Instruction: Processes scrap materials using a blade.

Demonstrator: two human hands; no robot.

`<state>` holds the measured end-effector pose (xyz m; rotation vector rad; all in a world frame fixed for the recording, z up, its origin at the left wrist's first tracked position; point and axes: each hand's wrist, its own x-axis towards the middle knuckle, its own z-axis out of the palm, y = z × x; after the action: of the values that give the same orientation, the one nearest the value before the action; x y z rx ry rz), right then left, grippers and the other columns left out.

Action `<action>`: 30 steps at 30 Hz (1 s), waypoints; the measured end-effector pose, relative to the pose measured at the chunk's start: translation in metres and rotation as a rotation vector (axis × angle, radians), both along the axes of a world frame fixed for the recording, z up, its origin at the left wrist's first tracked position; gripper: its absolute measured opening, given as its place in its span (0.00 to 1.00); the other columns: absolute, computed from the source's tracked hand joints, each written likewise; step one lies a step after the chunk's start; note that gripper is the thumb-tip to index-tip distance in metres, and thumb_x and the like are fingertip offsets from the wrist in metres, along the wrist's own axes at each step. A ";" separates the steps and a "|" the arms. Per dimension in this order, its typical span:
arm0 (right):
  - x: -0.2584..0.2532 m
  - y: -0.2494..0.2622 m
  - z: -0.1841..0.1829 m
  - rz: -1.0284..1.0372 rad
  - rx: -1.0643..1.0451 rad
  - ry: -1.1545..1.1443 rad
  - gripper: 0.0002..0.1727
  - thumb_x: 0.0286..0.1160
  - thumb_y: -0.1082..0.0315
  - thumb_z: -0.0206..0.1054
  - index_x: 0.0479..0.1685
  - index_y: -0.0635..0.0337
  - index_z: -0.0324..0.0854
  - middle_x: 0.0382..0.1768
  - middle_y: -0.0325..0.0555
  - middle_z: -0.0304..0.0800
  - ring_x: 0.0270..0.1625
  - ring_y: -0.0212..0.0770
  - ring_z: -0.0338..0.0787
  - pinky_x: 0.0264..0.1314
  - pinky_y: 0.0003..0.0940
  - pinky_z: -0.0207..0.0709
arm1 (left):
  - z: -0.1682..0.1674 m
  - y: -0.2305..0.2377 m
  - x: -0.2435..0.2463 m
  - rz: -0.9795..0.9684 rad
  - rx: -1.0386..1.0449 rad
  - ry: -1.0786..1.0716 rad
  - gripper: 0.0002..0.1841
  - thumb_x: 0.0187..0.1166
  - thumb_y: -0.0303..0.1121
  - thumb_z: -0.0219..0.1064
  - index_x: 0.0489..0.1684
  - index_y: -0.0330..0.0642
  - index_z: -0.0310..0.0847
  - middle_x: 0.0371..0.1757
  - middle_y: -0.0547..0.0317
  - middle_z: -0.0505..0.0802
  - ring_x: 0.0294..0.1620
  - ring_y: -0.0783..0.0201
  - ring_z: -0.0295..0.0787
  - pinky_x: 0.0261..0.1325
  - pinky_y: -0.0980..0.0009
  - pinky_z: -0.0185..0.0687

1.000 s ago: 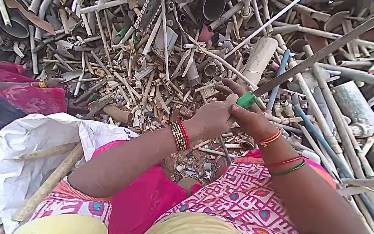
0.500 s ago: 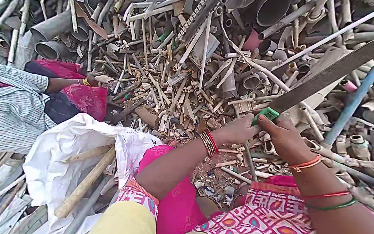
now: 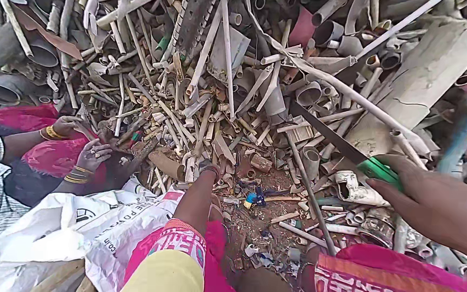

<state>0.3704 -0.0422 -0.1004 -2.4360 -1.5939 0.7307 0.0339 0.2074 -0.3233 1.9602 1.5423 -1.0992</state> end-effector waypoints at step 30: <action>-0.089 0.072 -0.019 -0.008 -0.364 0.202 0.28 0.96 0.58 0.47 0.87 0.64 0.58 0.67 0.69 0.82 0.72 0.66 0.84 0.70 0.63 0.75 | 0.116 -0.030 0.123 1.197 0.088 -1.016 0.34 0.74 0.24 0.76 0.79 0.24 0.64 0.70 0.32 0.82 0.66 0.50 0.83 0.70 0.58 0.78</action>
<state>0.2818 0.0294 -0.1198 -2.4967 -1.4801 1.3216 0.1566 0.1770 -0.2076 0.9039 1.6141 0.4112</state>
